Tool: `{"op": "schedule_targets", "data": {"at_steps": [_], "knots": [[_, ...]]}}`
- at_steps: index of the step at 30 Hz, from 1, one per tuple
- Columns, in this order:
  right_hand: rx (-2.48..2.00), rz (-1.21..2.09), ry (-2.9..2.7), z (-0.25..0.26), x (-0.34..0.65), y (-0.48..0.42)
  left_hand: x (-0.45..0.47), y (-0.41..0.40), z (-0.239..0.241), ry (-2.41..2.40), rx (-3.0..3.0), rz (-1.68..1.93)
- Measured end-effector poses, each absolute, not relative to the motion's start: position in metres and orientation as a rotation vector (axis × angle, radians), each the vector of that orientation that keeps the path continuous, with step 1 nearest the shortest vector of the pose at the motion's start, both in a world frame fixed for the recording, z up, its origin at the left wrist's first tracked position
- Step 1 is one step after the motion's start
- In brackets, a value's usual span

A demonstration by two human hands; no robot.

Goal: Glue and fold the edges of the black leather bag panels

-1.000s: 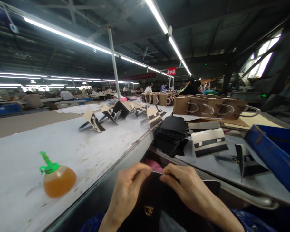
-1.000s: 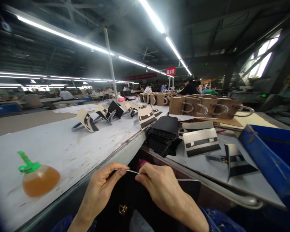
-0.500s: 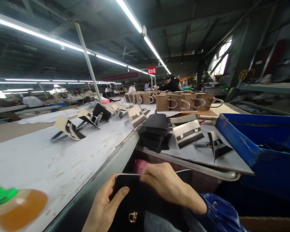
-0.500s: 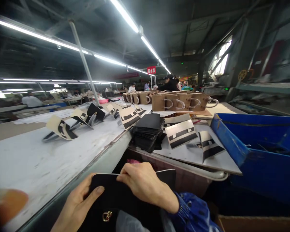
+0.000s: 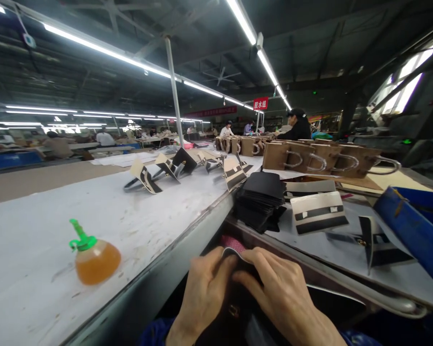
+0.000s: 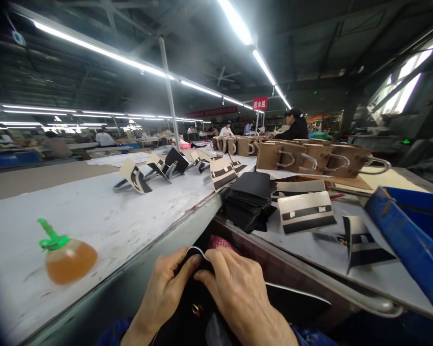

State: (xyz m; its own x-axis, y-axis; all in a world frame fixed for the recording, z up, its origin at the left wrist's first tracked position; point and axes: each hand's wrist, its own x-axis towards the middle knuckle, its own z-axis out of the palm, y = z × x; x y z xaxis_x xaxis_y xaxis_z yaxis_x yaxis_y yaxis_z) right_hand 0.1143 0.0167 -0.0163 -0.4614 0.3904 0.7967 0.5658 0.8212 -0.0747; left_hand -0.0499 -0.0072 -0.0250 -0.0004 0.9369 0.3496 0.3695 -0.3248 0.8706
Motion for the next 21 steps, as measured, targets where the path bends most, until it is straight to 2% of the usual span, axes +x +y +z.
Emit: {"op": "schedule_targets", "data": {"at_steps": [6, 10, 14, 21], "knots": [[-0.729, 0.233, -2.151, -0.013, 0.121, 0.026, -0.054, 0.000, -0.038, 1.253, 1.842, 1.336], [-0.766, 0.481, -2.150, -0.008, 0.123, 0.032, -0.063, 0.001, -0.037, 1.185, 1.908, 1.221], [-0.745, 0.372, -2.120, -0.013, 0.118, 0.041, -0.061, 0.002, -0.027, 1.225, 2.001, 1.123], [-0.754, 0.003, -1.981, -0.044, 0.108, 0.039, -0.068, -0.001, -0.043, 1.444, 2.228, 1.378]]}}
